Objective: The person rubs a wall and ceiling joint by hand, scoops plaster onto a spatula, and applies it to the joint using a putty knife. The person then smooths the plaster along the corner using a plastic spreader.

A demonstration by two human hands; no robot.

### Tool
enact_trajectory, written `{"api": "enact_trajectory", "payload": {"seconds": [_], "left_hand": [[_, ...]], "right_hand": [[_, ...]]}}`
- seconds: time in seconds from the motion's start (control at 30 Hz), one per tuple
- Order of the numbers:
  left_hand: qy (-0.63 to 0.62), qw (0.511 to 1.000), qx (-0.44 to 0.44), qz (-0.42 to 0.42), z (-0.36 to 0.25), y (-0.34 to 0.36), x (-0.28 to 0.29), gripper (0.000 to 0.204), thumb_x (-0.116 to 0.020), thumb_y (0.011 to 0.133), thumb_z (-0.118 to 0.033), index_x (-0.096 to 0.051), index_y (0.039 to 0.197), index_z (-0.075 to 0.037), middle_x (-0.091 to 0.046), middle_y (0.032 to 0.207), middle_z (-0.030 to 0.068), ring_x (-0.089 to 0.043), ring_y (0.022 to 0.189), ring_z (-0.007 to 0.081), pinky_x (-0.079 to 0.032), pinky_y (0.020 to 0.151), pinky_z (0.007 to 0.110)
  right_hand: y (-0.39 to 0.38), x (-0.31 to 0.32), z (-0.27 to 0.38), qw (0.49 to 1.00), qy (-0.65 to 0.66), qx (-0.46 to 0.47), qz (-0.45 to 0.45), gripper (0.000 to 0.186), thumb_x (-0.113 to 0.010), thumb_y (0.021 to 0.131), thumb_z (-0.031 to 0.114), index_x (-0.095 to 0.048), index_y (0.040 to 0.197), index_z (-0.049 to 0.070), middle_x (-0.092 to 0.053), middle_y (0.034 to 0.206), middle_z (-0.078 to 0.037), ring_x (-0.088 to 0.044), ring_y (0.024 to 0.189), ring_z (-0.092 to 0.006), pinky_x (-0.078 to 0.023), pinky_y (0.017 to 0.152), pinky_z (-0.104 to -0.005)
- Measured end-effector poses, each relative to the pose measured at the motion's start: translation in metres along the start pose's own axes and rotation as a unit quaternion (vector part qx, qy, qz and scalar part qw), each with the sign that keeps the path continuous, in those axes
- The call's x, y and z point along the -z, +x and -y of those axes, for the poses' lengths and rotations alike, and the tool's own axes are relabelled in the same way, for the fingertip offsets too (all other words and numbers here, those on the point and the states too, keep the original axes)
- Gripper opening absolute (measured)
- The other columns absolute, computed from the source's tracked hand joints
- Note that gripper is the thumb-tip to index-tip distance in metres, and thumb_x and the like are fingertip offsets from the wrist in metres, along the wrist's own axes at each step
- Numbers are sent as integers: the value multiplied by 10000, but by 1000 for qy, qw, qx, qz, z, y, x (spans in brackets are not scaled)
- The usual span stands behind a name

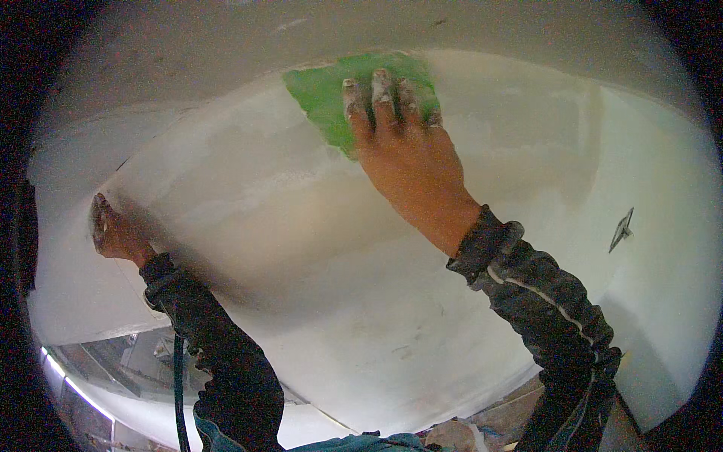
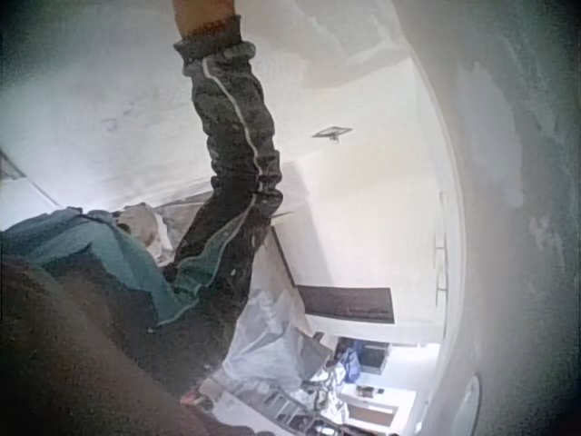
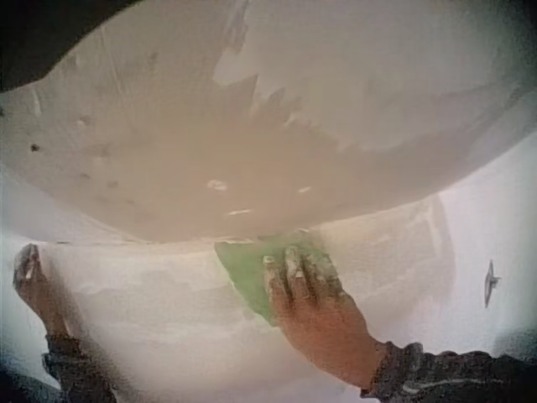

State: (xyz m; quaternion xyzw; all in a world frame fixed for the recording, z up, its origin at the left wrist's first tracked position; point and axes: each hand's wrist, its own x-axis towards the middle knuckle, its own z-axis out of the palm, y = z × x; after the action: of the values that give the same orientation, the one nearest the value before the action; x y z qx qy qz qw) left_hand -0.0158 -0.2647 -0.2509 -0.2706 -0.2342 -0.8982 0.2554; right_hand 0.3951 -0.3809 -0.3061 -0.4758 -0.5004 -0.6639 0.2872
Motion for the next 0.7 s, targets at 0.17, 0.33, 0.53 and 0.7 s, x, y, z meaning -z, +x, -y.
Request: {"api": "enact_trajectory", "payload": {"seconds": [0.17, 0.33, 0.53, 0.7], "left_hand": [[50, 999, -5, -4, -13, 2, -5, 264, -708, 883, -224, -754, 1024, -6, -749, 993, 119, -704, 884, 215, -560, 780, 342], [41, 998, -40, -1, -16, 5, -9, 242, -688, 896, -221, -762, 999, -15, -755, 948, 106, -705, 811, 205, -564, 732, 343], [44, 998, 39, 1, -38, 0, -11, 260, -711, 880, -259, -770, 984, -28, -757, 885, 106, -700, 761, 191, -568, 693, 336], [60, 996, -69, 16, -11, 8, -2, 272, -719, 877, -266, -768, 983, -20, -756, 896, 96, -696, 734, 185, -573, 682, 330]], "right_hand": [[5, 6, 2, 999, -44, -2, 25, 680, -699, 827, 194, -426, 1427, 26, -526, 1349, -262, -615, 1166, -356, -601, 828, -419], [10, 0, -2, 1000, -23, -9, 13, 534, -578, 878, 180, -480, 1368, -9, -524, 1319, -317, -598, 1137, -437, -584, 751, -552], [3, -20, -6, 998, -66, -5, 15, 552, -566, 890, 159, -452, 1396, -30, -473, 1344, -382, -571, 1165, -477, -572, 709, -610], [2, -14, -2, 995, -81, -10, 57, 618, -600, 888, 114, -377, 1432, -77, -416, 1369, -420, -543, 1212, -481, -591, 764, -541]]}}
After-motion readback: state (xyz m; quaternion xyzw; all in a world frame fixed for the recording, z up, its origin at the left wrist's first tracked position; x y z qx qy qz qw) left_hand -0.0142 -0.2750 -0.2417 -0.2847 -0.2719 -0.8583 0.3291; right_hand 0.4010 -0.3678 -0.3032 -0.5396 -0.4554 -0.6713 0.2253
